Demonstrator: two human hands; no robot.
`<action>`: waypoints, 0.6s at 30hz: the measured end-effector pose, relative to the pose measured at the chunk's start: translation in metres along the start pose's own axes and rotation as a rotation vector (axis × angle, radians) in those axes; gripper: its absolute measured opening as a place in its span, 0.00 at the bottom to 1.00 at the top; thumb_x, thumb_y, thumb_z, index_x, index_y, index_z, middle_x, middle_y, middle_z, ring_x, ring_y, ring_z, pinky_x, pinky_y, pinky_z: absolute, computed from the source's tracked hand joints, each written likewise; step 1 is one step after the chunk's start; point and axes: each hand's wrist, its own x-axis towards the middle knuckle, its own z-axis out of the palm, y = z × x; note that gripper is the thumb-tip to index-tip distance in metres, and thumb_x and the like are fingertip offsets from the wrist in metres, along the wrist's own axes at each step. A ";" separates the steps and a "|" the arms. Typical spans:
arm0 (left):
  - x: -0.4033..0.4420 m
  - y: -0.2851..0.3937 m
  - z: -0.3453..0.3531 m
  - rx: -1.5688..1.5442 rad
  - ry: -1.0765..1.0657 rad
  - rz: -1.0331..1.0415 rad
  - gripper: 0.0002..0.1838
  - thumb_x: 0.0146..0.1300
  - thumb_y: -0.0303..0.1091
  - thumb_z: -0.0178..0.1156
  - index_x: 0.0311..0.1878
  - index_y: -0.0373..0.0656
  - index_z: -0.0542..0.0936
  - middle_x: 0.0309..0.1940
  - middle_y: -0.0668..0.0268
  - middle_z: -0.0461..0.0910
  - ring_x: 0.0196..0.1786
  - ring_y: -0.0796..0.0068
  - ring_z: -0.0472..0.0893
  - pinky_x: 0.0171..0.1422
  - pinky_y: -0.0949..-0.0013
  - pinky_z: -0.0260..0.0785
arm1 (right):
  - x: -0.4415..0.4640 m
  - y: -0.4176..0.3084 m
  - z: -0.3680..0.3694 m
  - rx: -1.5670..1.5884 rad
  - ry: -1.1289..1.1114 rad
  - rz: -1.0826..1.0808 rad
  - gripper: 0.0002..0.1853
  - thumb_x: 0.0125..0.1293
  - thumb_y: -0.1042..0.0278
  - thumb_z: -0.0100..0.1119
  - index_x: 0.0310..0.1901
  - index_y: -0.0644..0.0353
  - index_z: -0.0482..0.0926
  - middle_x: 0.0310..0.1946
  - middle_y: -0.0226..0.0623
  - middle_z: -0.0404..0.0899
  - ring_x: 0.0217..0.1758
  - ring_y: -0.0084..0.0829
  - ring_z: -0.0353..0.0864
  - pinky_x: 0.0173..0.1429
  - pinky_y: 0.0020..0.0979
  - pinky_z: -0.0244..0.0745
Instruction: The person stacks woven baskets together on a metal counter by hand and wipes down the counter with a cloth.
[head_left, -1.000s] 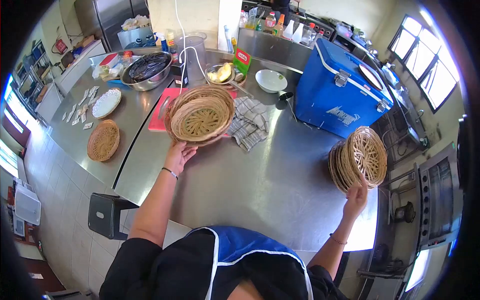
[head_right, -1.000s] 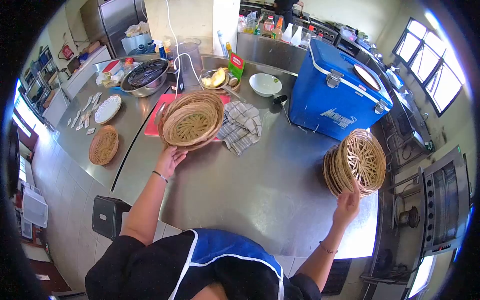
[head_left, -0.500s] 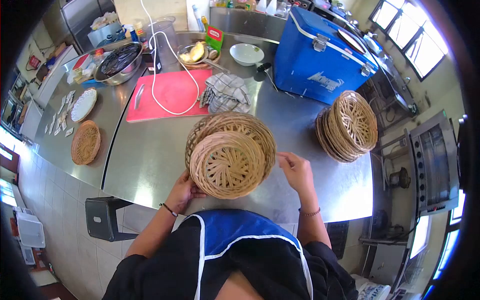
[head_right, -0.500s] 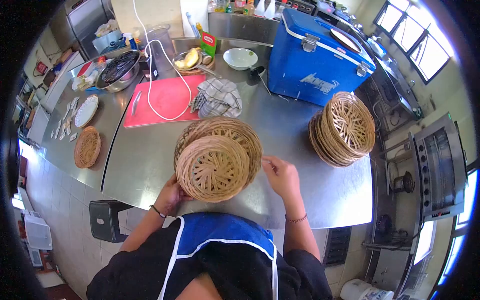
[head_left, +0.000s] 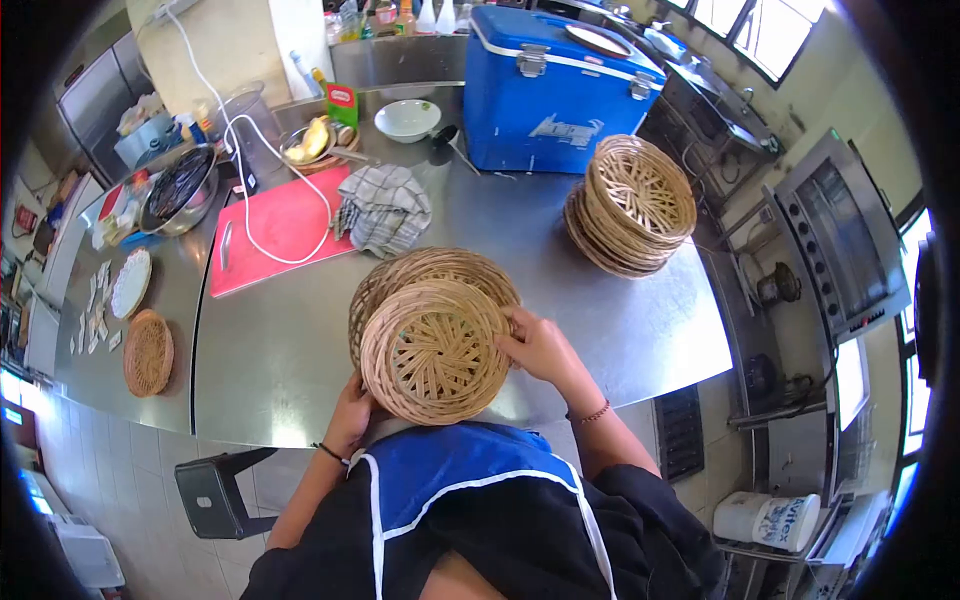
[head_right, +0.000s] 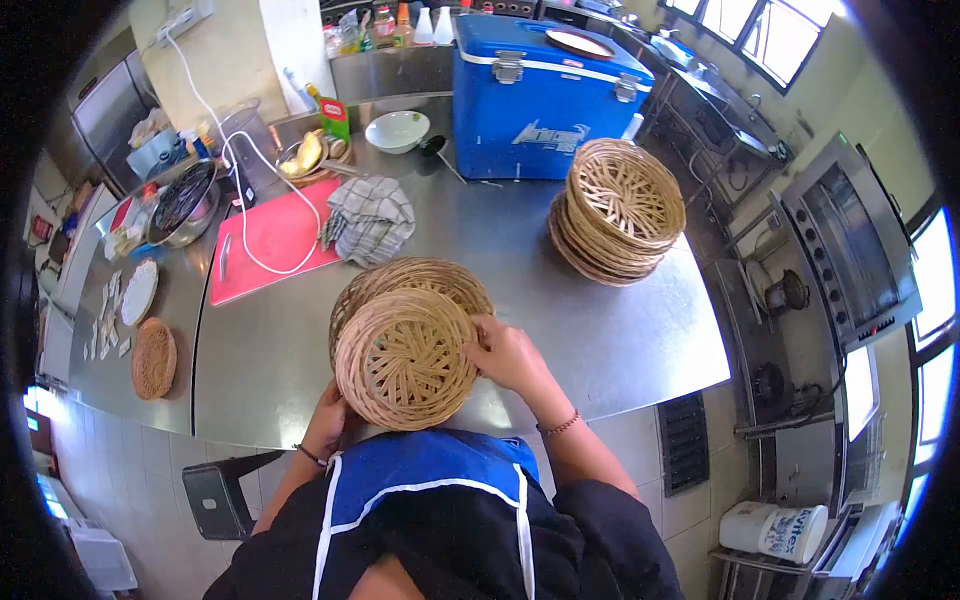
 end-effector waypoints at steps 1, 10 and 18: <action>-0.011 0.017 0.009 -0.048 0.011 -0.069 0.29 0.68 0.28 0.48 0.70 0.47 0.54 0.49 0.54 0.78 0.40 0.60 0.84 0.43 0.59 0.81 | -0.002 -0.004 -0.005 0.077 -0.012 -0.016 0.22 0.56 0.61 0.60 0.52 0.58 0.77 0.21 0.44 0.79 0.22 0.36 0.79 0.31 0.35 0.73; -0.047 0.032 0.040 0.010 0.224 0.071 0.46 0.59 0.20 0.51 0.75 0.53 0.40 0.59 0.49 0.69 0.52 0.62 0.78 0.52 0.67 0.76 | 0.006 0.012 -0.084 0.479 0.141 -0.191 0.27 0.58 0.80 0.51 0.62 0.57 0.71 0.20 0.22 0.73 0.19 0.13 0.68 0.25 0.19 0.66; -0.054 0.037 0.073 0.655 0.620 0.305 0.34 0.58 0.33 0.62 0.69 0.47 0.63 0.72 0.46 0.49 0.71 0.49 0.59 0.68 0.57 0.59 | 0.015 0.051 -0.220 0.480 0.709 -0.308 0.26 0.63 0.81 0.51 0.64 0.57 0.70 0.25 0.26 0.78 0.21 0.11 0.67 0.25 0.17 0.64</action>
